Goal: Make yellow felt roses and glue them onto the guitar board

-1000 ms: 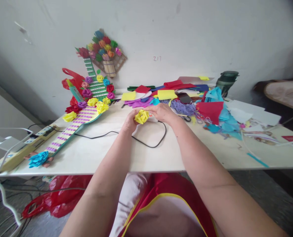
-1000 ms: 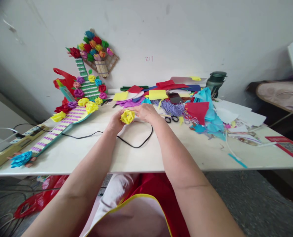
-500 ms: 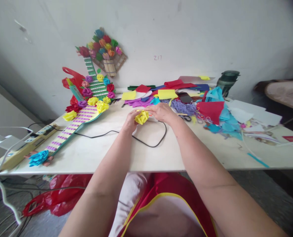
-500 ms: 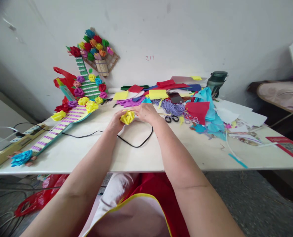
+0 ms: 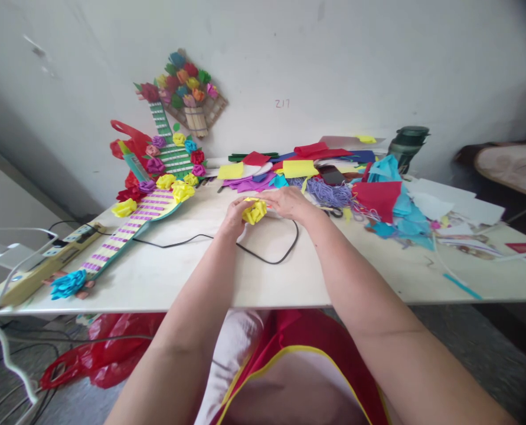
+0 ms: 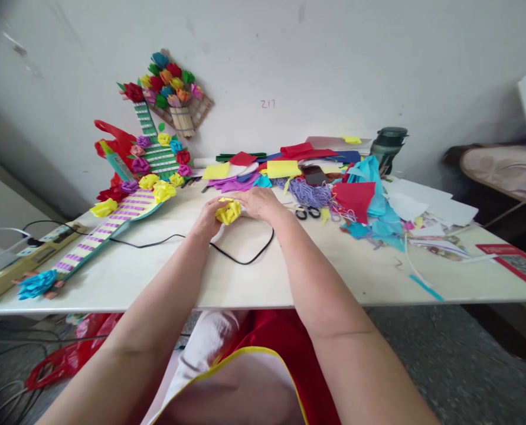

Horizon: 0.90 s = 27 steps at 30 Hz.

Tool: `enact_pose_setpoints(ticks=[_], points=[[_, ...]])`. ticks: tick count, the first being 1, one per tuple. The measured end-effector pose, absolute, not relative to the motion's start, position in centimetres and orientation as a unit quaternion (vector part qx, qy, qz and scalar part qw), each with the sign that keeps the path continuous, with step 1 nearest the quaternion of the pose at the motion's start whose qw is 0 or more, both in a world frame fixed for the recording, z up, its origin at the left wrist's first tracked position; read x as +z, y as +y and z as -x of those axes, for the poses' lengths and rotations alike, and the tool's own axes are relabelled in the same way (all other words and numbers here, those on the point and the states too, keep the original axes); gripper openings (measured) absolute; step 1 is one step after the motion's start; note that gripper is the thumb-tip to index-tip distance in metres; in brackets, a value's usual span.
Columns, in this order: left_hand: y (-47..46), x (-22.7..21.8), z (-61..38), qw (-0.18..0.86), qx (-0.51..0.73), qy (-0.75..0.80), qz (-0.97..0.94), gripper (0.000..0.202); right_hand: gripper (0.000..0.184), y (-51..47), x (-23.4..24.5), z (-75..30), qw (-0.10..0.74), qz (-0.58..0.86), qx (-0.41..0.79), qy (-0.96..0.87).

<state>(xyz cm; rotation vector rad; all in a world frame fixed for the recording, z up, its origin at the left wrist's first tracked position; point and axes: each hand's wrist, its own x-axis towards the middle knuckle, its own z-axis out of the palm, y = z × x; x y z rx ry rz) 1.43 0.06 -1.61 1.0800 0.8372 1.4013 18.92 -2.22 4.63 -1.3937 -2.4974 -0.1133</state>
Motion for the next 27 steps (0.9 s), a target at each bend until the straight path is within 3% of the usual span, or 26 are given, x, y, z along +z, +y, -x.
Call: enact_pose_setpoints(ticks=[13, 27], points=[[0.12, -1.54, -1.65, 0.562, 0.602, 0.359, -0.439, 0.027, 0.055, -2.20, 4.41, -18.49, 0.129, 0.477, -0.087, -0.865], [0.48, -1.71, -1.42, 0.573, 0.607, 0.349, -0.426, 0.025, 0.043, -2.50, 4.79, -18.29, 0.137, 0.493, -0.058, -0.857]])
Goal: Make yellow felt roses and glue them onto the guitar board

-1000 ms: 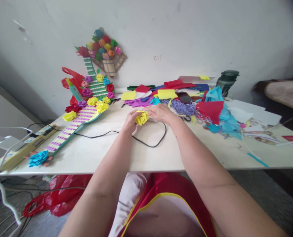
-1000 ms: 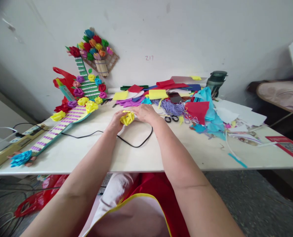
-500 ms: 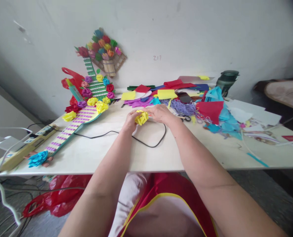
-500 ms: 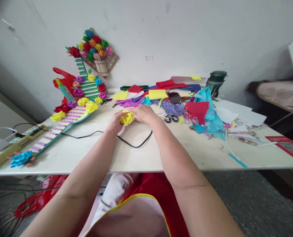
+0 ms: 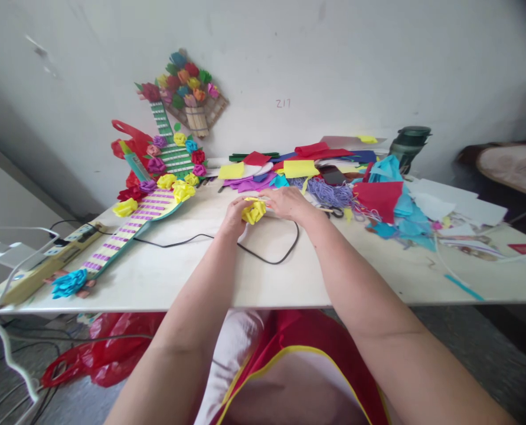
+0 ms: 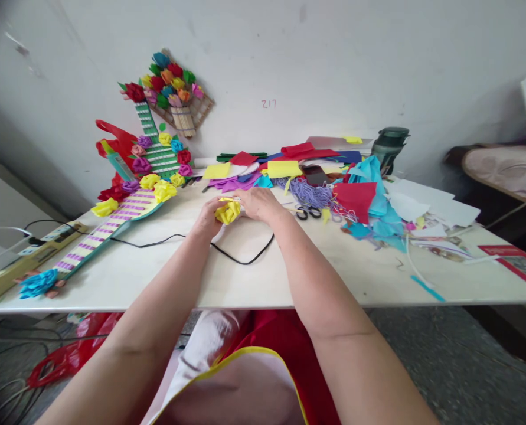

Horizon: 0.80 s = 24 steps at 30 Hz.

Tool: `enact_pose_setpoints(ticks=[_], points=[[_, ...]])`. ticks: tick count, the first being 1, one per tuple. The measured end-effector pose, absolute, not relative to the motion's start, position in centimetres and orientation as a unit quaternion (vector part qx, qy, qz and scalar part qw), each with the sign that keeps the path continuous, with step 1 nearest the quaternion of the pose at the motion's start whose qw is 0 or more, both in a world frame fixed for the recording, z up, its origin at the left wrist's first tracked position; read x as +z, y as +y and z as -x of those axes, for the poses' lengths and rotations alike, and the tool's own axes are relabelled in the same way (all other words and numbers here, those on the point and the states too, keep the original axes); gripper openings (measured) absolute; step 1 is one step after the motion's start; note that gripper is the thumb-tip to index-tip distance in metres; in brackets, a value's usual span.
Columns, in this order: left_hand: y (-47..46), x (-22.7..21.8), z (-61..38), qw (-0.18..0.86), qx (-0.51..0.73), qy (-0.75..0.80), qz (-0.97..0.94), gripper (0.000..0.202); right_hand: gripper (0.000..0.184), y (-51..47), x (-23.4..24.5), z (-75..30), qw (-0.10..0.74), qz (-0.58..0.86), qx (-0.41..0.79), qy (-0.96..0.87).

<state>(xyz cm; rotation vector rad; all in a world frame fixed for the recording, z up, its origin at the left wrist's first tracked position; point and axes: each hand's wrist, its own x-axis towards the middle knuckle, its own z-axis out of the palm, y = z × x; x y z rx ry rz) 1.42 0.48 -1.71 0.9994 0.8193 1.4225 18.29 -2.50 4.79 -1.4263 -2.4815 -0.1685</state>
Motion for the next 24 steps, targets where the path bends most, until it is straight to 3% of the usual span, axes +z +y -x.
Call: enact_pose_setpoints(ticks=[10, 15, 24], points=[[0.28, -1.46, -1.25, 0.598, 0.607, 0.339, -0.399, 0.023, 0.044, -2.53, 4.89, -18.43, 0.126, 0.502, -0.053, -0.854], [-0.12, -1.12, -1.09, 0.630, 0.580, 0.305, -0.417, 0.032, 0.046, -2.61, 4.99, -18.55, 0.124, 0.509, -0.054, -0.850], [0.13, -1.21, -1.10, 0.570, 0.617, 0.331, -0.429, 0.041, 0.046, -2.68, 5.09, -19.01, 0.121, 0.509, -0.068, -0.850]])
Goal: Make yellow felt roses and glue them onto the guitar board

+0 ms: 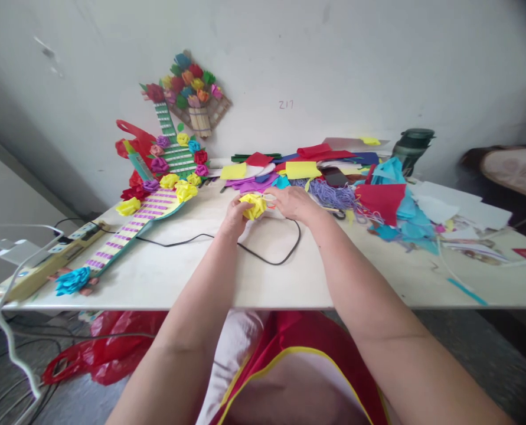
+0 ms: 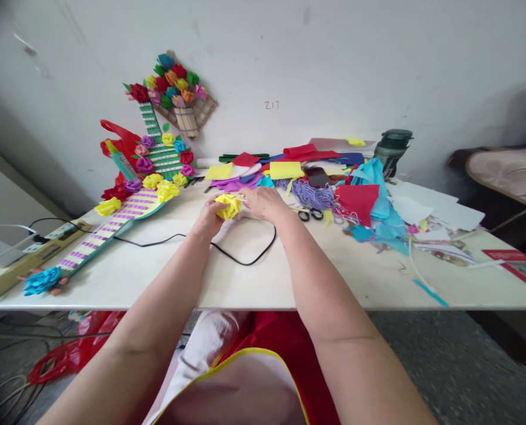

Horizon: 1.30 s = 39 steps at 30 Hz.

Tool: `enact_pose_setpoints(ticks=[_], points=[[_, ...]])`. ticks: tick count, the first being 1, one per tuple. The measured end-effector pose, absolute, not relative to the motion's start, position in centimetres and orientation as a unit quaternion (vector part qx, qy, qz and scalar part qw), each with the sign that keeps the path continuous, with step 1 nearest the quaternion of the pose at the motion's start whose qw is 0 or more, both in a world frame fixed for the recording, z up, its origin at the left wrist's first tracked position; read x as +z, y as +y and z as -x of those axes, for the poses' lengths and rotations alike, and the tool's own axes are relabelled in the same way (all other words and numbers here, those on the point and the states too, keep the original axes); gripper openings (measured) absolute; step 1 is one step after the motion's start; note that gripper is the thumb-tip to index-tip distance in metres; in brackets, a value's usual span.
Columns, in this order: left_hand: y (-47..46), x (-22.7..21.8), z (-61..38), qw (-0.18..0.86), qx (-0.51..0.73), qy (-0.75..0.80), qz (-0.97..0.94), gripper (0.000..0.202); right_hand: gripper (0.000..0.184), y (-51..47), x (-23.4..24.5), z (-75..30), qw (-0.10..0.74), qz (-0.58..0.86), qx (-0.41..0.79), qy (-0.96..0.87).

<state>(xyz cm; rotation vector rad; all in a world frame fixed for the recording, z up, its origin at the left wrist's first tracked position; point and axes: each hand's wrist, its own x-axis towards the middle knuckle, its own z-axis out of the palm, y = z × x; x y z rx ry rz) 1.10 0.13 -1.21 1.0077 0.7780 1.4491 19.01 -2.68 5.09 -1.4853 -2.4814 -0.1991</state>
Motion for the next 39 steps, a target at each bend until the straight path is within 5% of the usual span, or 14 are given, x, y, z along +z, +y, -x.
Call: enact_pose_setpoints(ticks=[13, 26, 39], points=[[0.3, -1.4, -0.6, 0.514, 0.659, 0.351, -0.423, 0.041, 0.033, -2.1, 5.2, -20.5, 0.152, 0.534, -0.052, -0.830], [0.1, -1.4, -0.6, 0.535, 0.632, 0.333, -0.452, 0.044, 0.021, -1.8, 5.2, -21.3, 0.295, 0.520, 0.039, -0.801], [0.3, -1.8, -0.5, 0.567, 0.573, 0.341, -0.484, 0.032, 0.022, -1.9, 5.2, -20.8, 0.294, 0.510, 0.012, -0.809]])
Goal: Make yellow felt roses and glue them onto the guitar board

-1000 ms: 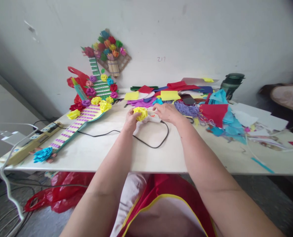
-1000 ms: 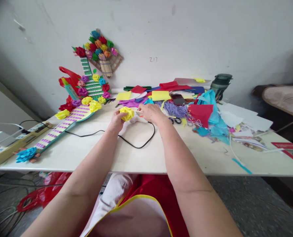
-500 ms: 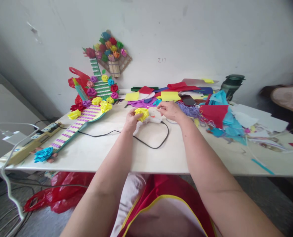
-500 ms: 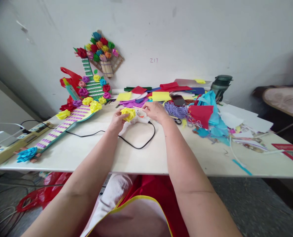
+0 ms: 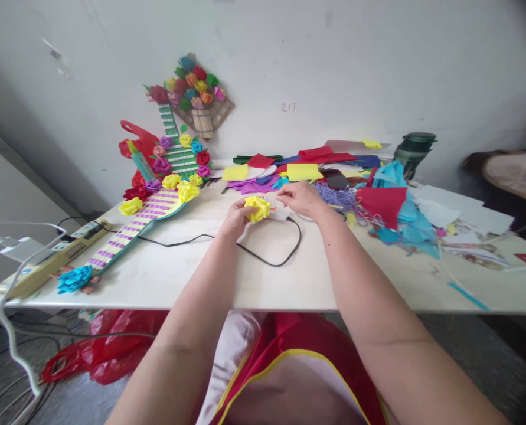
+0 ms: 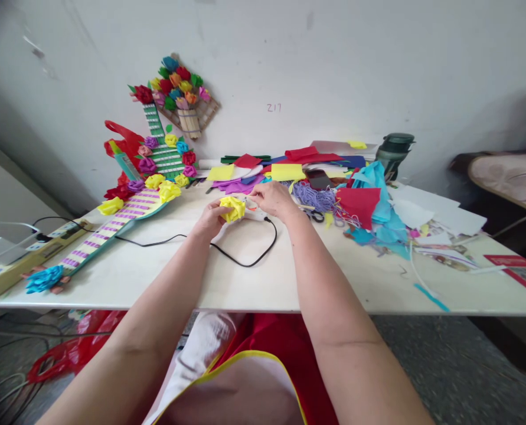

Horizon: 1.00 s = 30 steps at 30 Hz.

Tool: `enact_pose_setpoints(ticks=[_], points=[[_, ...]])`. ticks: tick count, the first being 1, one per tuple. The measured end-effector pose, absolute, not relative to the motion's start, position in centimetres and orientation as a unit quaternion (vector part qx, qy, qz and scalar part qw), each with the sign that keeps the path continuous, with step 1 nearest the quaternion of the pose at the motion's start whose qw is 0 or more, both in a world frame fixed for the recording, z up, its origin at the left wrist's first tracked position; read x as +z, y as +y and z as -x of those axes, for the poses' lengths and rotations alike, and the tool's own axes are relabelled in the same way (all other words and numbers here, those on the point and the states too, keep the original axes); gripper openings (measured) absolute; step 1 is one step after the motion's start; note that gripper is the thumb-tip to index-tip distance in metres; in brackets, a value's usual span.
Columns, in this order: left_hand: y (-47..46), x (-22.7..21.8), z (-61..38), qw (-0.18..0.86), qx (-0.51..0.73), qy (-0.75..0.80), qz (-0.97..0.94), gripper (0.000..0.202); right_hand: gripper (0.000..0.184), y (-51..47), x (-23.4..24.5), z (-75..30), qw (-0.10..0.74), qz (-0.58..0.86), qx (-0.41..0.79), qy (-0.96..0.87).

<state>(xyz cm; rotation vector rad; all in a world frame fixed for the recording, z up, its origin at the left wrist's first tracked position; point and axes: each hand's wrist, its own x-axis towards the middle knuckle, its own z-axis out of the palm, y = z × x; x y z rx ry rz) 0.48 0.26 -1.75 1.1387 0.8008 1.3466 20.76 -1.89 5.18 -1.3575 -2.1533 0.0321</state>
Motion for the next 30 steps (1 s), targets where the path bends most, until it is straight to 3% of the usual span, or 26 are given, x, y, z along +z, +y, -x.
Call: enact_pose_setpoints(ticks=[7, 16, 30], points=[[0.17, -1.70, -0.61, 0.569, 0.570, 0.343, -0.484, 0.033, 0.021, -2.16, 5.34, -20.78, 0.284, 0.511, -0.005, -0.812], [-0.20, -1.34, -0.66, 0.556, 0.581, 0.339, -0.488, 0.054, 0.021, -2.28, 5.42, -20.62, 0.270, 0.517, -0.012, -0.812], [-0.12, -1.40, -0.69, 0.542, 0.576, 0.349, -0.503, 0.057, 0.020, -2.30, 5.48, -20.60, 0.250, 0.529, -0.025, -0.810]])
